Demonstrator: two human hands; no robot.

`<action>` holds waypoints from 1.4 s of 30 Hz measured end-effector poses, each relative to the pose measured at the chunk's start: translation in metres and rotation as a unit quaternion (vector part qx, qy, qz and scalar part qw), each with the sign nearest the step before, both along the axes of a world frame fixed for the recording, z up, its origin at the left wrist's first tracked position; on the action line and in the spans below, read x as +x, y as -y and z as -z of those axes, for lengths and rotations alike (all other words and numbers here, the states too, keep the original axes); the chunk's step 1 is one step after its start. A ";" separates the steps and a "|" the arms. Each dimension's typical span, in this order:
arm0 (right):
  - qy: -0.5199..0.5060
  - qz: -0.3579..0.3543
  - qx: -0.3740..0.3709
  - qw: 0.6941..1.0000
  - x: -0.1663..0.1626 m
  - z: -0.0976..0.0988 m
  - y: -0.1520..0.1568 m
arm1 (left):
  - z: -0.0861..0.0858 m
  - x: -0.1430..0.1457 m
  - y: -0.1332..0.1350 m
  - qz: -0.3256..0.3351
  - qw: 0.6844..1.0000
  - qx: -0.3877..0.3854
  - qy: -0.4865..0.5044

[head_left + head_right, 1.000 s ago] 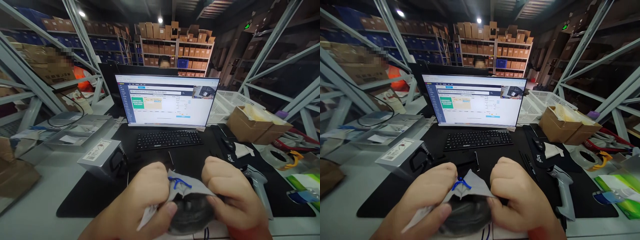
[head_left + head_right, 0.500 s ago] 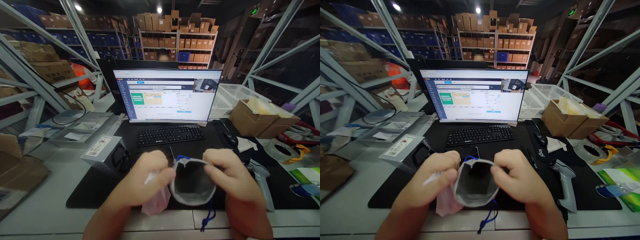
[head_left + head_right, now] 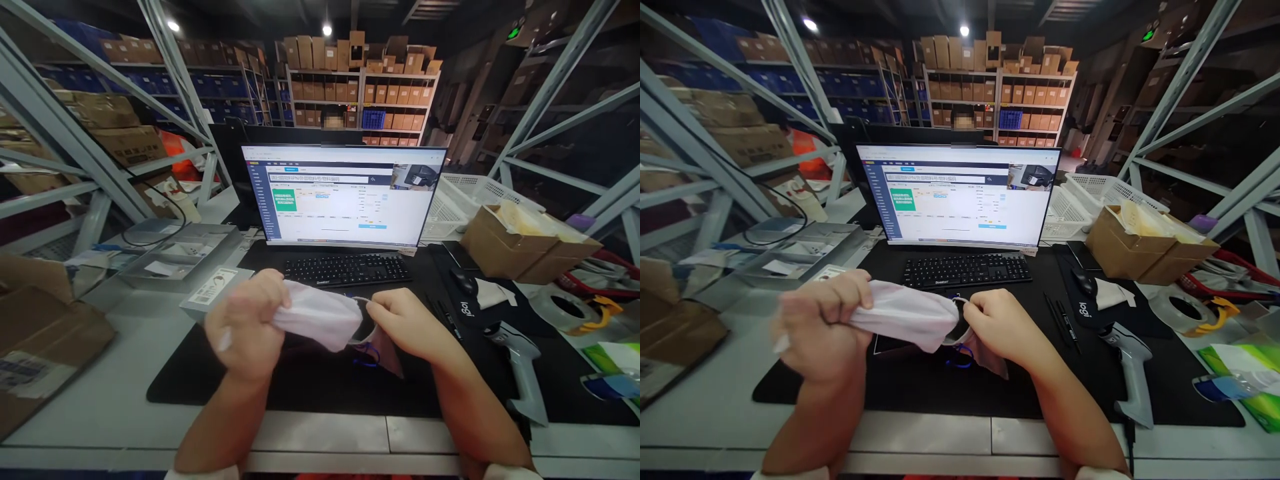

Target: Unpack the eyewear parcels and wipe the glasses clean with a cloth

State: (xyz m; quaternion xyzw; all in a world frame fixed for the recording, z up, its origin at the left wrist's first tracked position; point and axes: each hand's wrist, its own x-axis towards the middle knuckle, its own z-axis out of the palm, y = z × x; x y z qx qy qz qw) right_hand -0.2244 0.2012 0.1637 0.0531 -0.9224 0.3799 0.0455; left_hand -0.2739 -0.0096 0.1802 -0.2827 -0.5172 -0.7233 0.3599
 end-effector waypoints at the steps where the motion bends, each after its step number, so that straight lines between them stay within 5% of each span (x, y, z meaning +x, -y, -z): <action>1: 0.001 0.000 -0.008 1.000 -0.001 0.001 0.002 | 0.005 0.001 -0.004 -0.020 0.999 -0.018 -0.024; 6: 0.037 -0.012 -0.044 0.998 0.000 0.004 0.010 | 0.017 -0.001 -0.013 -0.088 0.989 -0.074 -0.091; 15: 0.034 -0.033 -0.155 0.987 -0.005 0.007 0.018 | 0.013 -0.012 -0.011 -0.079 0.990 0.016 -0.114; 22: -0.021 0.035 -0.098 0.994 -0.007 0.010 0.012 | 0.026 -0.001 -0.013 -0.017 0.970 -0.221 -0.096; 26: -0.046 -0.007 -0.075 0.996 -0.006 0.006 0.014 | 0.032 0.000 -0.023 -0.001 0.953 -0.260 -0.155; 35: -0.178 -0.076 0.027 0.981 -0.008 0.014 0.032 | 0.039 -0.022 -0.025 0.002 0.989 -0.142 0.040; 39: -0.217 -0.081 0.030 0.972 -0.009 0.022 0.039 | 0.030 -0.039 -0.026 0.033 0.991 -0.002 0.130; 42: -0.290 -0.031 0.064 0.954 -0.014 0.031 0.042 | 0.022 -0.048 -0.031 0.133 0.957 0.129 0.225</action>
